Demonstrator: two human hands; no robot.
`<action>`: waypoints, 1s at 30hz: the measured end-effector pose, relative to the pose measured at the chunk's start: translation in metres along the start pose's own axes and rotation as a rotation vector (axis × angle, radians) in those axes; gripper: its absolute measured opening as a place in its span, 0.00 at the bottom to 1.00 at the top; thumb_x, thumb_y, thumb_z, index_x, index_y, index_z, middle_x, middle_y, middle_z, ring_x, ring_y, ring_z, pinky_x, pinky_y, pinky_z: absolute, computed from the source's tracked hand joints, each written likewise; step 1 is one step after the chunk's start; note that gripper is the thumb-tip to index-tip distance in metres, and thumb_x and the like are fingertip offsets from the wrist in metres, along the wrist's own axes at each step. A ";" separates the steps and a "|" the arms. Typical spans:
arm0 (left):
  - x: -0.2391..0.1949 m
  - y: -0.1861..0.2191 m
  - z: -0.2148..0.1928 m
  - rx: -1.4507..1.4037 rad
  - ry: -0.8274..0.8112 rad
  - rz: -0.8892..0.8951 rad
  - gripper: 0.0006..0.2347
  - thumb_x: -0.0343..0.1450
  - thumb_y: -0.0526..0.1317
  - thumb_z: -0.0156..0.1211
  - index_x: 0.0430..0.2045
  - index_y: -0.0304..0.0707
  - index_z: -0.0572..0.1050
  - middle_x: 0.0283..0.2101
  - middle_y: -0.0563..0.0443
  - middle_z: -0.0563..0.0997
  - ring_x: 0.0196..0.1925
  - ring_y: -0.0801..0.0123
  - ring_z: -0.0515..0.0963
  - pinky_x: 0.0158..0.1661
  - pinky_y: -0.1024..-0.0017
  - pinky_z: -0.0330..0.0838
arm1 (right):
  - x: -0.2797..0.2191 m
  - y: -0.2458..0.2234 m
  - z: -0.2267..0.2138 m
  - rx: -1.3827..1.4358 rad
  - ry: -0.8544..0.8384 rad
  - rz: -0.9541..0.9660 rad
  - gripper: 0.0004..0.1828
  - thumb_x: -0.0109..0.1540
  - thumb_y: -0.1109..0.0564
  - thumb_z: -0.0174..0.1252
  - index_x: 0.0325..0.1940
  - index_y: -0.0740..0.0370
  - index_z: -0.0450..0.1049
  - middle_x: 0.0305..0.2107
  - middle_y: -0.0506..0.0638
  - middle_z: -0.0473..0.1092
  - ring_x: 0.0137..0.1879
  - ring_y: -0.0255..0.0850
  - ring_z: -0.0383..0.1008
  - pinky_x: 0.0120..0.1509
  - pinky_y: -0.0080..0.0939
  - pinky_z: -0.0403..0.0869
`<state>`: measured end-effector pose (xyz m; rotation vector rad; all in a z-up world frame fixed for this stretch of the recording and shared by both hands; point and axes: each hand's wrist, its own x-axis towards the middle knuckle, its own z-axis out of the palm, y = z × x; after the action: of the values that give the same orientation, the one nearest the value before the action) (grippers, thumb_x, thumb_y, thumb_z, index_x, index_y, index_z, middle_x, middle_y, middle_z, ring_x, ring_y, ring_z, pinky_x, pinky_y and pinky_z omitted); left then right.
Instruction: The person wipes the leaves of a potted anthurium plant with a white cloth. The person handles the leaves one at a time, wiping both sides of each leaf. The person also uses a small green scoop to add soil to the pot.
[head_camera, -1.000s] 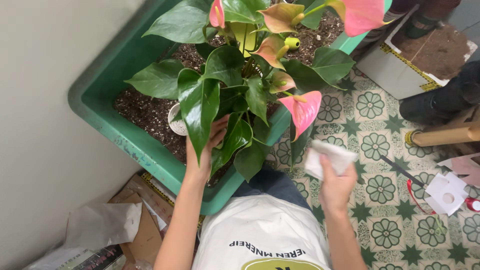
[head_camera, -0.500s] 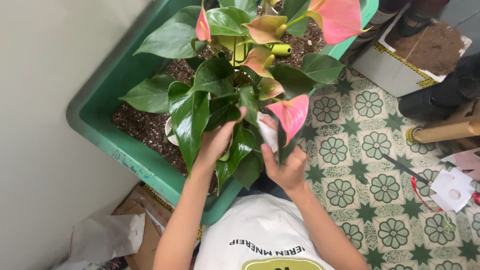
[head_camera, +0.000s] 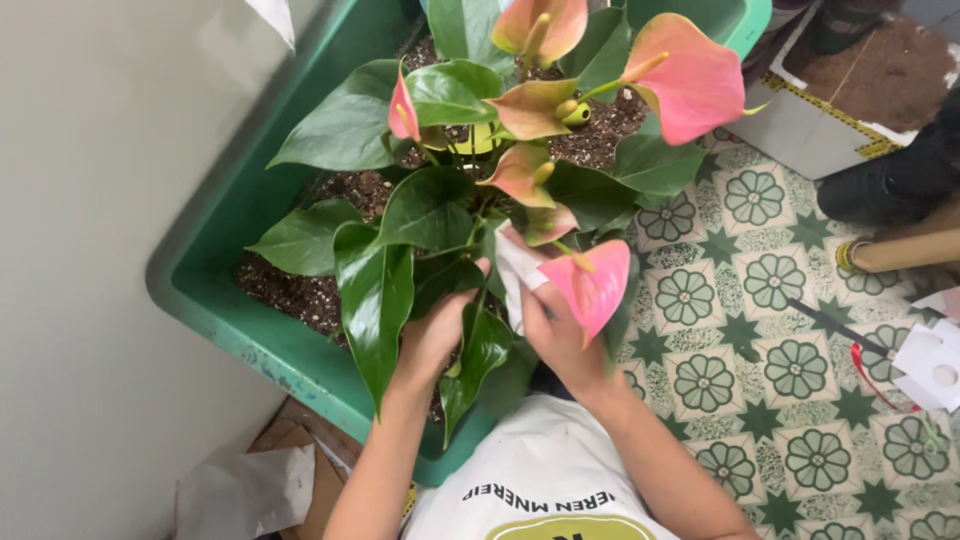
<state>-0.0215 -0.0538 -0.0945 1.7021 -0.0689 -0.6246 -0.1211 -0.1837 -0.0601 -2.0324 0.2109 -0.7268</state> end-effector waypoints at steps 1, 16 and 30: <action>-0.001 0.000 0.000 -0.003 -0.005 -0.004 0.11 0.69 0.41 0.67 0.38 0.30 0.83 0.38 0.49 0.85 0.38 0.70 0.81 0.40 0.70 0.76 | 0.005 0.001 0.002 -0.045 0.003 -0.026 0.20 0.65 0.70 0.54 0.61 0.67 0.74 0.60 0.54 0.73 0.61 0.49 0.77 0.66 0.43 0.73; 0.000 0.008 -0.004 0.318 -0.092 0.257 0.10 0.73 0.40 0.62 0.40 0.30 0.79 0.36 0.47 0.85 0.37 0.65 0.82 0.42 0.67 0.75 | 0.027 0.004 0.014 -0.171 -0.012 0.025 0.08 0.59 0.69 0.57 0.41 0.70 0.78 0.56 0.50 0.76 0.46 0.47 0.82 0.54 0.42 0.78; 0.014 -0.020 -0.012 0.119 -0.309 0.140 0.17 0.77 0.41 0.53 0.55 0.26 0.74 0.58 0.42 0.80 0.60 0.63 0.77 0.61 0.68 0.67 | 0.018 0.031 0.012 0.371 -0.218 0.028 0.28 0.63 0.77 0.48 0.65 0.63 0.73 0.59 0.54 0.75 0.65 0.47 0.77 0.71 0.44 0.72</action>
<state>-0.0100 -0.0431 -0.1175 1.6853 -0.4488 -0.7858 -0.0959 -0.1996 -0.0831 -1.7319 -0.0223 -0.4804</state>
